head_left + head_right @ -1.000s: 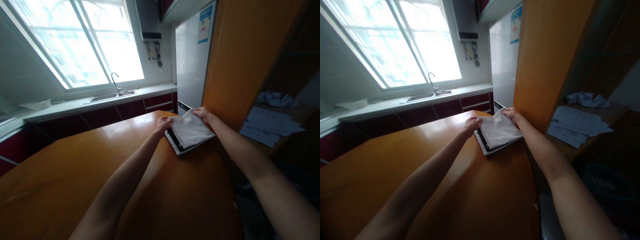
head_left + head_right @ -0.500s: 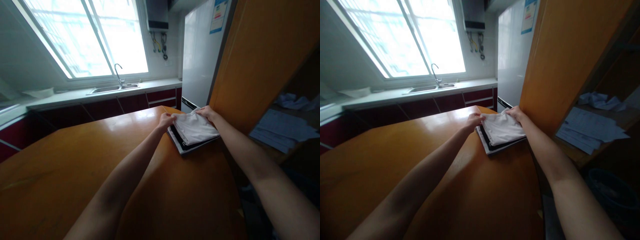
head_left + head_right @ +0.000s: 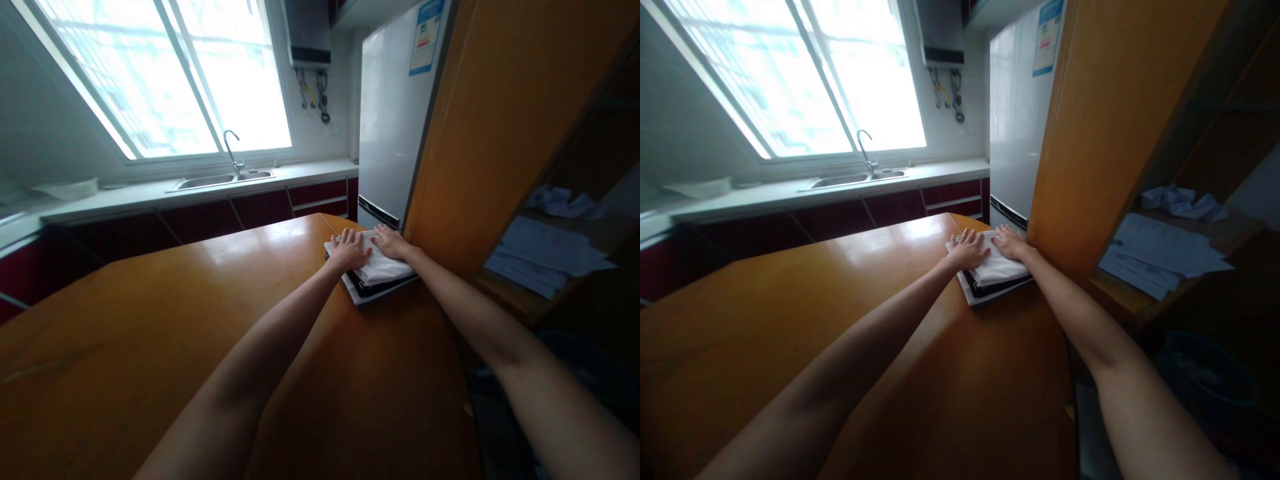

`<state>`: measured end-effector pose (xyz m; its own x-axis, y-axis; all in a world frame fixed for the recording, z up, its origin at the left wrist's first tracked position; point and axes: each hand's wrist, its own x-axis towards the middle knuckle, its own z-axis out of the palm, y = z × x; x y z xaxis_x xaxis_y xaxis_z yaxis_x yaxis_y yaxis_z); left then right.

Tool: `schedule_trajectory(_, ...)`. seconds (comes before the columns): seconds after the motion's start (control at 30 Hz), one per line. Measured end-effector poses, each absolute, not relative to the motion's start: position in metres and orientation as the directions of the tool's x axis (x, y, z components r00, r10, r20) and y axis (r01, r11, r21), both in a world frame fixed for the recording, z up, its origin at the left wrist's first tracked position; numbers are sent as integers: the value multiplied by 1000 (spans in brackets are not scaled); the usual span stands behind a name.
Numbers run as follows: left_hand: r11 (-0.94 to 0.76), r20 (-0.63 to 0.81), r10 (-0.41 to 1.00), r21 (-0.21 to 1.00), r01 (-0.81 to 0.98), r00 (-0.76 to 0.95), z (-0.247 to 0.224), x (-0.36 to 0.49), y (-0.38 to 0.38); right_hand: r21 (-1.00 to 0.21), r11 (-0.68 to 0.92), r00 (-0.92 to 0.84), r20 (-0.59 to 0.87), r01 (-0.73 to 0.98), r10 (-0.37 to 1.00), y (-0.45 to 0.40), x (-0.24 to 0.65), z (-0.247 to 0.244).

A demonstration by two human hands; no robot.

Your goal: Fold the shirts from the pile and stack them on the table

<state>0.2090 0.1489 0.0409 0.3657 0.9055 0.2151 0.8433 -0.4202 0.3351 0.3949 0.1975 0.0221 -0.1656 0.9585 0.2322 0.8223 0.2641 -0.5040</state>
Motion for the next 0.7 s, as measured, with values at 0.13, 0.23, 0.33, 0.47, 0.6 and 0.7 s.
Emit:
schedule_trajectory(0.13,-444,306,884,318,838,352,48,203,153,-418,268,-137,318,868,938,167,383,37)
schedule_trajectory(0.23,-383,405,881,313,869,242,60,188,149,-381,293,-208,249,877,946,129,361,38)
schedule_trajectory(0.33,-289,396,906,325,900,148,70,161,137,-341,313,-295,105,886,950,94,339,35)
schedule_trajectory(0.47,-197,358,930,305,932,80,66,102,103,-385,309,-217,265,870,939,62,317,51)
schedule_trajectory(0.6,-83,292,956,237,968,10,43,25,48,-424,472,-227,510,773,830,21,272,67)
schedule_trajectory(0.7,-9,235,971,212,977,-42,23,-28,-4,-458,557,-337,477,693,812,-15,221,57)
